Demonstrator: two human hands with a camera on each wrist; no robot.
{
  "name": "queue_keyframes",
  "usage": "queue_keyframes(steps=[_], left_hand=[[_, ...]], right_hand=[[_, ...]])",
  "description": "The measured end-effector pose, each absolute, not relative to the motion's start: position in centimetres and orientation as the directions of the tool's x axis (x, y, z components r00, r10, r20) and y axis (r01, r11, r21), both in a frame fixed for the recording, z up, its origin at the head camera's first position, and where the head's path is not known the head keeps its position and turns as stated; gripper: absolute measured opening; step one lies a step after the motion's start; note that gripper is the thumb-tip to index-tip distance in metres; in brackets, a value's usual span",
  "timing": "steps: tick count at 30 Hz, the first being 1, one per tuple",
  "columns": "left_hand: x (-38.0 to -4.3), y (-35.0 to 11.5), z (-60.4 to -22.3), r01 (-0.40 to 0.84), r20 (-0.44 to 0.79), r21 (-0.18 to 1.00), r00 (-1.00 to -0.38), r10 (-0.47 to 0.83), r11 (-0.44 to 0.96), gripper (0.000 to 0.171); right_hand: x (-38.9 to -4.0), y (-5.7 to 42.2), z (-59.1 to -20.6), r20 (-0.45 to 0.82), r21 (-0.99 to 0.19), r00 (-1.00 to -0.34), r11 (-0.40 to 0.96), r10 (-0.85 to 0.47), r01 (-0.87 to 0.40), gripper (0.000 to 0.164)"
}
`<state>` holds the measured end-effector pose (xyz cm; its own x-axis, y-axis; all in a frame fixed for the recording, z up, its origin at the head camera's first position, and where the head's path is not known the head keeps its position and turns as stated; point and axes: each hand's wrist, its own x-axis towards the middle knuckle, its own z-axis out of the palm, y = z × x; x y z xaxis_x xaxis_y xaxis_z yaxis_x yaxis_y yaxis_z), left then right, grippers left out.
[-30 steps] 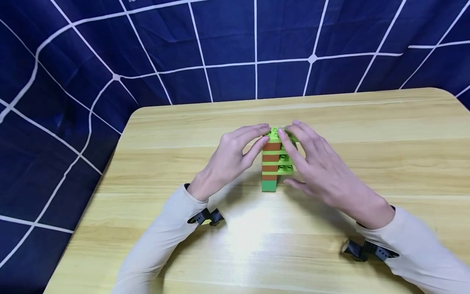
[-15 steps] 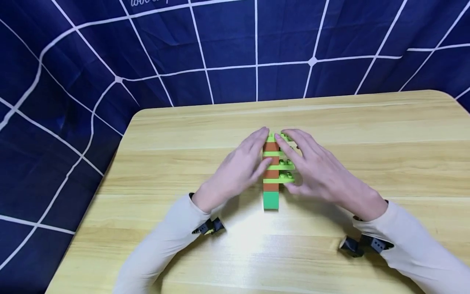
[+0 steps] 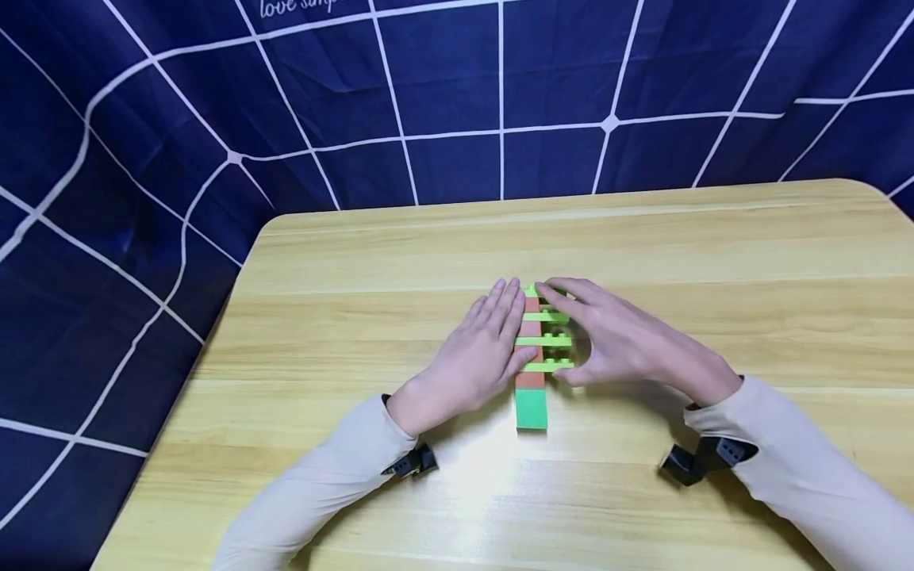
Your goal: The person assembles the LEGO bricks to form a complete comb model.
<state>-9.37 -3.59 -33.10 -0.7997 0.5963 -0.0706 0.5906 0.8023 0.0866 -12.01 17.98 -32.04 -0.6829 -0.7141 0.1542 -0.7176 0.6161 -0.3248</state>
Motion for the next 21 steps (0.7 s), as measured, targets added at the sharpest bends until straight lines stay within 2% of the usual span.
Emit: queue_keyframes(steps=[9, 18, 21], left_hand=[[-9.5, -3.4, -33.7, 0.57, -0.194, 0.131, -0.788, 0.585, 0.811, 0.068], [-9.9, -3.3, -33.8, 0.56, -0.243, 0.165, -0.775, 0.584, 0.812, 0.07], [-10.0, -3.2, -33.8, 0.555, -0.253, 0.168, -0.774, 0.58, 0.815, 0.07]], right_hand=[[-12.8, 18.4, -33.4, 0.067, -0.391, -0.676, 0.604, -0.734, -0.695, 0.1], [-13.1, 18.8, -33.8, 0.018, -0.408, -0.662, 0.599, -0.749, -0.689, 0.099], [-12.8, 18.7, -33.8, -0.012, -0.392, -0.665, 0.615, -0.747, -0.684, 0.093]])
